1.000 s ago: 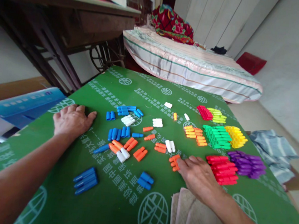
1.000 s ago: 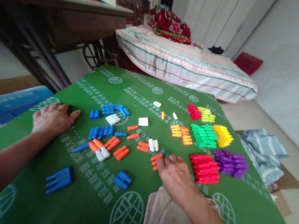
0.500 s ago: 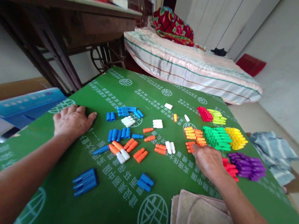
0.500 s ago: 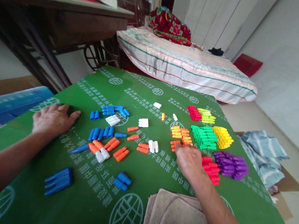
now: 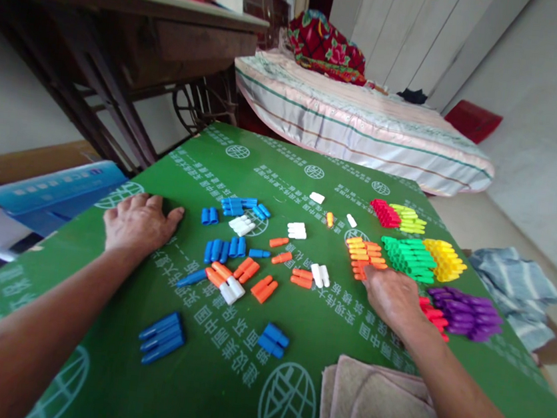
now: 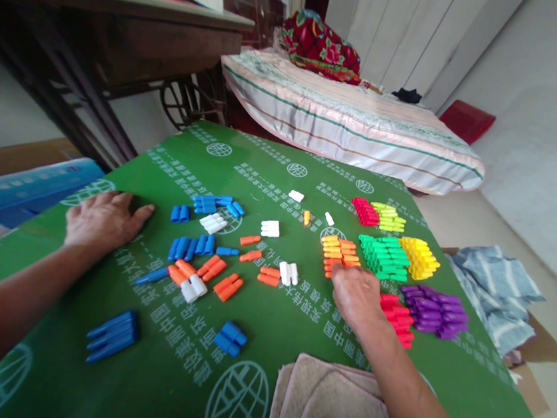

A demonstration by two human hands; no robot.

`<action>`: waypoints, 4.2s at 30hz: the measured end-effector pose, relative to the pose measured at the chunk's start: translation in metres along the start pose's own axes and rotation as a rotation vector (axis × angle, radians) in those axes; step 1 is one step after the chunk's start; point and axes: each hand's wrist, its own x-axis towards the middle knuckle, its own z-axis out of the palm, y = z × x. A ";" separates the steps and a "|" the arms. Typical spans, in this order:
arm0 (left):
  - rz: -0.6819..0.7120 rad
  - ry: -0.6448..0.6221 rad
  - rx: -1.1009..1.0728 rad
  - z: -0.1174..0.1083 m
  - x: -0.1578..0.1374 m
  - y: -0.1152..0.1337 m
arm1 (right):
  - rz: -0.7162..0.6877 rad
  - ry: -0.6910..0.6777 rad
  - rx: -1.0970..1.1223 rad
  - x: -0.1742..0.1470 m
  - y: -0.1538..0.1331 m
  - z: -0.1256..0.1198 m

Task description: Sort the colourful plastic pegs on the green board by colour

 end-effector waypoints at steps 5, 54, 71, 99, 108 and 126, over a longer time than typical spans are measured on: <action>0.007 0.011 0.003 0.001 0.000 0.000 | -0.002 0.009 -0.004 0.001 0.001 0.000; -0.008 -0.028 -0.001 -0.005 -0.001 0.003 | -0.081 0.057 0.322 -0.041 -0.038 -0.007; -0.005 -0.013 0.013 -0.002 0.002 0.000 | -0.606 0.083 0.075 -0.039 -0.012 -0.012; 0.000 -0.015 -0.004 -0.001 0.001 0.001 | -0.185 -0.110 -0.060 0.047 0.053 -0.006; -0.008 -0.024 -0.013 -0.003 0.000 0.003 | -0.153 -0.064 -0.031 0.045 0.054 -0.005; 0.002 -0.005 0.003 -0.002 -0.001 0.001 | -0.066 0.059 0.219 0.091 -0.003 -0.052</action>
